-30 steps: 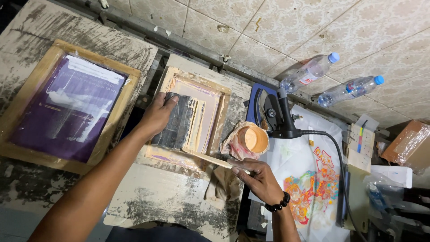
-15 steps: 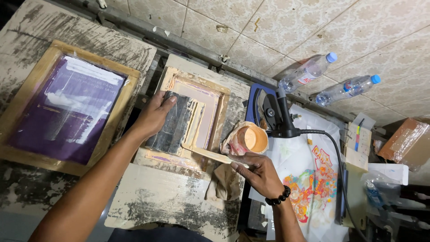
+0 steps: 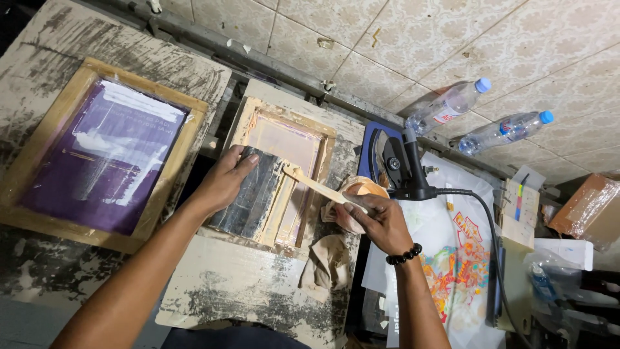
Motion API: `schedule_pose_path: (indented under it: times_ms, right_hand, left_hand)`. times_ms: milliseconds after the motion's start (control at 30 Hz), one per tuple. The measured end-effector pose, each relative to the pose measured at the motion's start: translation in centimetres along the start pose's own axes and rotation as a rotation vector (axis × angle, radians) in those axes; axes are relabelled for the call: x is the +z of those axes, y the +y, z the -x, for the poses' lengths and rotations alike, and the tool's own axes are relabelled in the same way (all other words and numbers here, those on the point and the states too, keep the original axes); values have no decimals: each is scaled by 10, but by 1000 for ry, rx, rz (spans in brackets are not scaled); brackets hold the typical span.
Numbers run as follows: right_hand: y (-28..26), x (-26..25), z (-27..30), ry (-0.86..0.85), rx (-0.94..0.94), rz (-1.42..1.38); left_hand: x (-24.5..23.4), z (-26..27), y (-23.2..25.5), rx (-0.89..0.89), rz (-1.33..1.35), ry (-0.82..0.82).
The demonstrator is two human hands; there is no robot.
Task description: The person scoops orange ink from a container onto a screen printing frame using a spatula. They then use a squeegee to spread the ink evenly across the screen mesh, repeating the scooping and spreading process multiple times.
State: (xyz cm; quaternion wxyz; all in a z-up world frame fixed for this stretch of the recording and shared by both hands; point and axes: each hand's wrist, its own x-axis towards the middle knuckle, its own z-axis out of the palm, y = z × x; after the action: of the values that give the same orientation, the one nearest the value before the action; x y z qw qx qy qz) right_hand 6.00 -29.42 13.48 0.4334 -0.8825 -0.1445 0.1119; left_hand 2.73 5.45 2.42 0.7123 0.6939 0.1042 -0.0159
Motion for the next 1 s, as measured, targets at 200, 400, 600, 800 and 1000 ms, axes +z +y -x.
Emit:
schedule_pose_path:
  times_ms: [200, 400, 600, 800, 1000]
  right_hand:
    - [27, 14, -18, 119, -14, 62]
    - [18, 44, 2, 251, -3, -107]
    - [17, 64, 14, 255, -26, -330]
    - [17, 63, 16, 287, -29, -346]
    - [10, 65, 22, 342, -30, -356]
  left_hand:
    - [-3, 6, -30, -46, 90, -10]
    - [8, 33, 30, -226, 204, -13]
    - [31, 20, -46, -206, 389, 67]
    - [38, 15, -61, -174, 380, 125]
    - [40, 12, -70, -204, 410, 153]
